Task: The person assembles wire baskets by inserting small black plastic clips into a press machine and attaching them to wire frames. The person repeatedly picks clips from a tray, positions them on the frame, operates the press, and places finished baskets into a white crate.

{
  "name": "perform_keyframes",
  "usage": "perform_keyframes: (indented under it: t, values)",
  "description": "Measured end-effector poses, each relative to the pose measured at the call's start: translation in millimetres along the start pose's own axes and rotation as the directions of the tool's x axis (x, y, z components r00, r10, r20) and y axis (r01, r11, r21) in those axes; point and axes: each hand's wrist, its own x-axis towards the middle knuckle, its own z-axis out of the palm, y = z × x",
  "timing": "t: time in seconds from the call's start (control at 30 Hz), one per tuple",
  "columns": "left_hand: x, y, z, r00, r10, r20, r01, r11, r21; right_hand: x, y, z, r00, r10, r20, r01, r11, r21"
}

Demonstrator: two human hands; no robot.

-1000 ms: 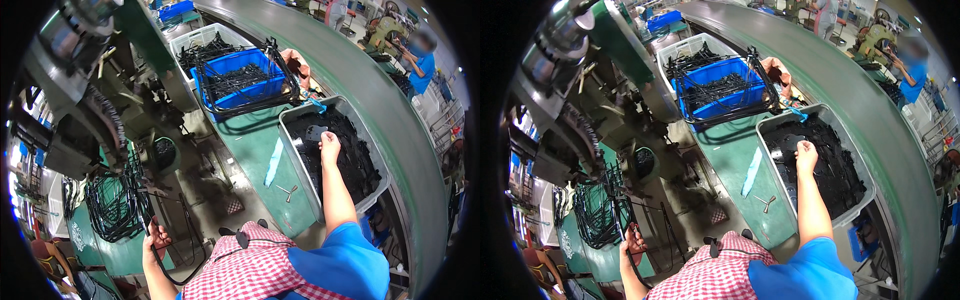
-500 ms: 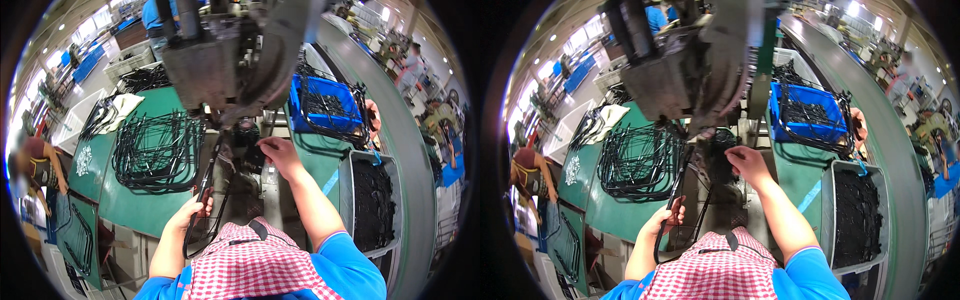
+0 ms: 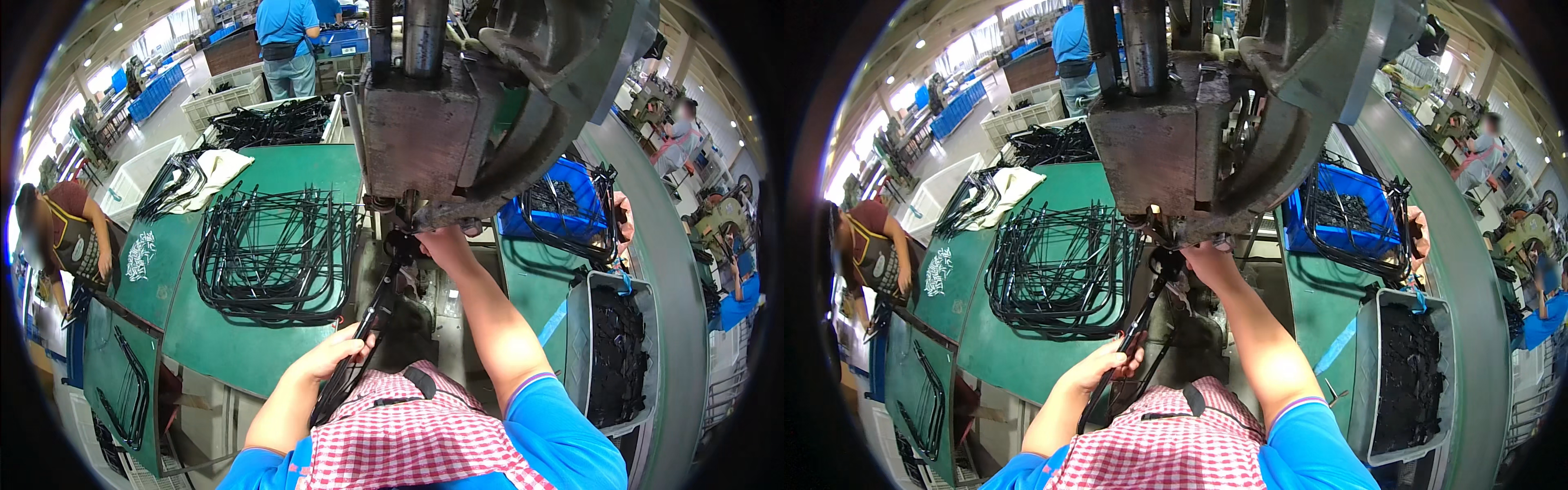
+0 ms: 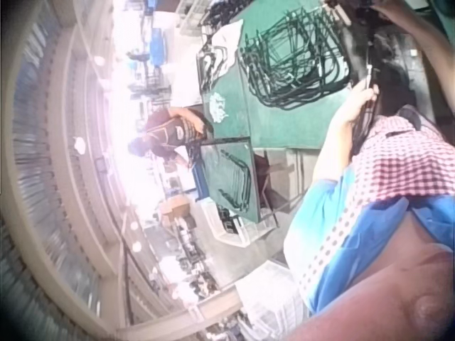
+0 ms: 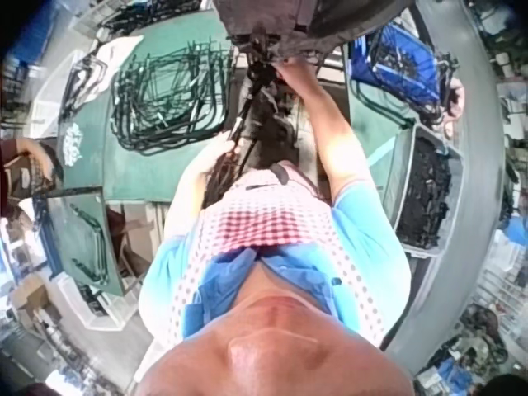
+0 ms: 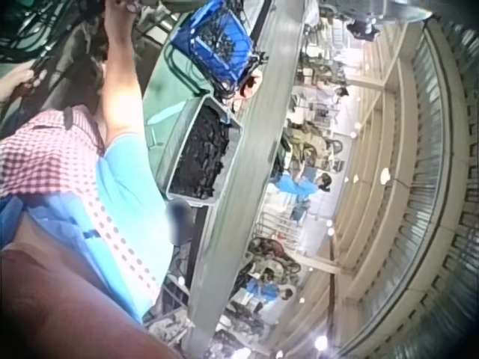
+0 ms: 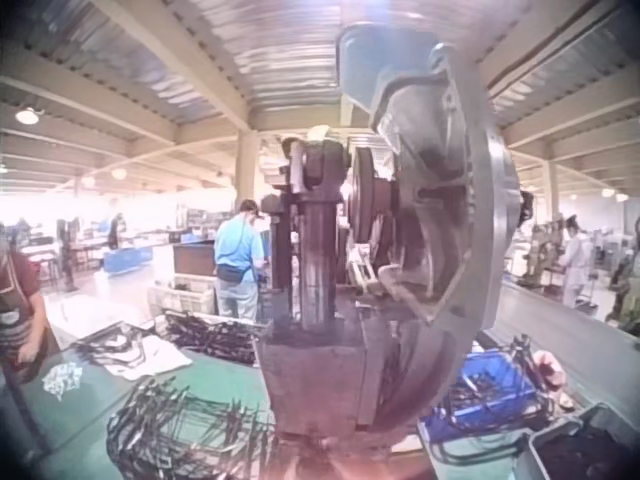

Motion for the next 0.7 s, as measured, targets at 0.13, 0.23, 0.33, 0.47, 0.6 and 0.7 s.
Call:
perform_keyframes:
  t: [0.13, 0.23, 0.33, 0.47, 0.6, 0.7]
  values:
    - [-0.9, 0.0, -2.3, 1.0, 0.004, 0.027, -0.003, 0.999, -0.052, 5.6, 4.6, 3.3, 0.996, 0.084, 0.011, -0.083, 0.994, -0.068]
    - [2.1, -3.7, -2.0, 0.999, 0.009, 0.033, -0.009, 1.0, -0.015, 2.9, -1.9, -1.1, 0.998, 0.054, -0.013, -0.054, 0.996, -0.073]
    - [3.6, -2.1, 3.4, 0.999, 0.023, 0.043, -0.022, 1.0, -0.009, 4.9, 6.4, 5.1, 0.99, -0.122, -0.071, 0.113, 0.987, -0.115]
    - [0.3, 2.0, 7.8, 0.999, 0.032, 0.015, -0.032, 0.999, -0.003, 3.3, 3.7, 8.8, 0.989, -0.142, -0.051, 0.128, 0.97, -0.208]
    - [-6.3, 10.4, 18.0, 0.998, 0.051, -0.021, -0.051, 0.999, 0.018, 5.9, 4.5, 9.4, 0.985, -0.165, -0.056, 0.154, 0.975, -0.158]
    - [-1.5, 7.5, 8.8, 0.998, 0.056, 0.028, -0.059, 0.993, 0.099, 7.1, 11.8, 10.9, 0.961, -0.206, -0.183, 0.182, 0.973, -0.139]
